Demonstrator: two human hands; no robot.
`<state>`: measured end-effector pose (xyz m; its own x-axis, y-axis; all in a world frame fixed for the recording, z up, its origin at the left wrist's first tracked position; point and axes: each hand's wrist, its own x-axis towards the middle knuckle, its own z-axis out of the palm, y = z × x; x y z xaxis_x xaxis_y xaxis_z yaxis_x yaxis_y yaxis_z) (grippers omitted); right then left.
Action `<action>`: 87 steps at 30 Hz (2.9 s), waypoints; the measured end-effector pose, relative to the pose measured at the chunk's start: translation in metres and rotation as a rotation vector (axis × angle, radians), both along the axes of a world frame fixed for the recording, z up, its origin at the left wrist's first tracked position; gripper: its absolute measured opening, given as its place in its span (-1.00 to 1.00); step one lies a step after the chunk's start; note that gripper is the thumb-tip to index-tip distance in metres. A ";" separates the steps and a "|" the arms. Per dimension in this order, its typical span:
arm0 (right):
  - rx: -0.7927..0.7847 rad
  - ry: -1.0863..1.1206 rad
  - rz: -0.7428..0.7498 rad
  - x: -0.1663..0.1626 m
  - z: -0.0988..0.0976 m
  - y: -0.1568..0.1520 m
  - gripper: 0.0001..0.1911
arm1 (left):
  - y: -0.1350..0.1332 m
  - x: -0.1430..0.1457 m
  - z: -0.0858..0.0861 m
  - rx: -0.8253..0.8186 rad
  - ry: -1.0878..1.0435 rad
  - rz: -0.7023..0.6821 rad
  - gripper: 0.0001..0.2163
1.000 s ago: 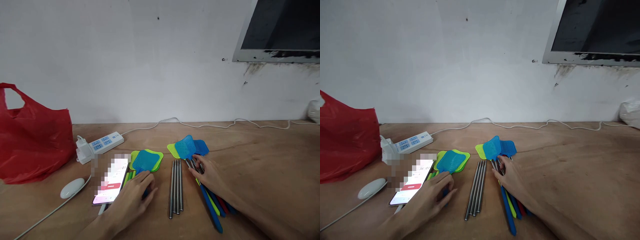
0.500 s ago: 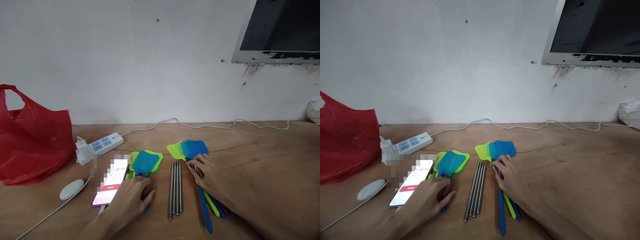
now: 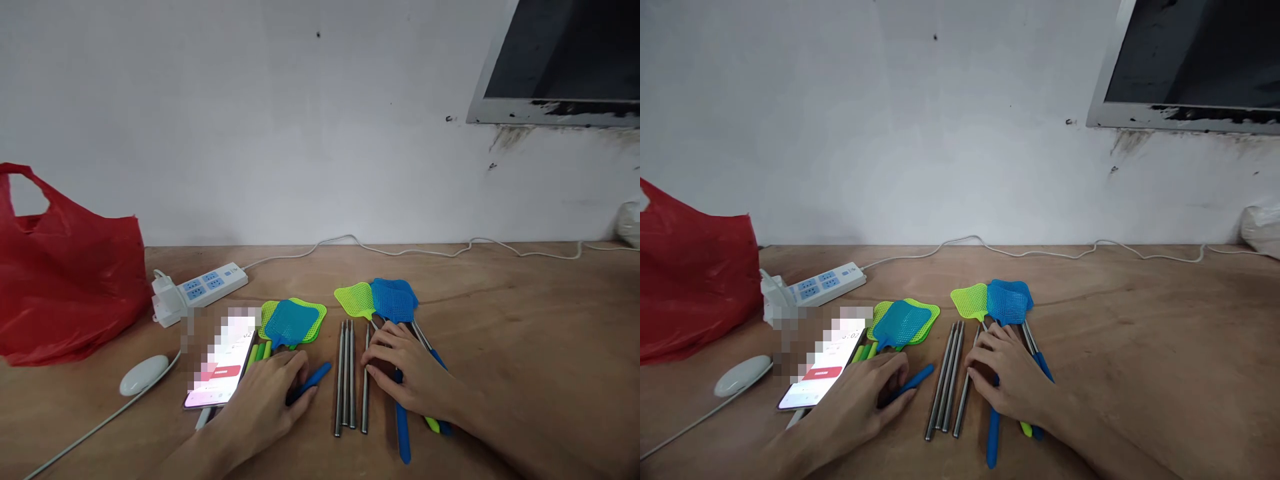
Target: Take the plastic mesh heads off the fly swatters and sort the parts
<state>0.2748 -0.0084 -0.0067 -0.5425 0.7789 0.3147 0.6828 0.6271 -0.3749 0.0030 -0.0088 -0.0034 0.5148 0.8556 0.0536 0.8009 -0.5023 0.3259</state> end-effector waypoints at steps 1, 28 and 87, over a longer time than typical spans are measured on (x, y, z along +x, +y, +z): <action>-0.009 0.003 0.000 0.000 0.000 0.000 -0.84 | 0.000 0.000 0.000 0.004 0.014 0.003 -0.89; 0.002 -0.030 -0.273 -0.010 -0.007 -0.004 -0.71 | -0.005 0.003 0.004 0.095 0.016 -0.202 -0.88; -0.546 1.243 -0.153 -0.009 -0.012 0.005 -0.80 | 0.000 0.000 -0.009 -0.035 -0.401 -0.065 -0.98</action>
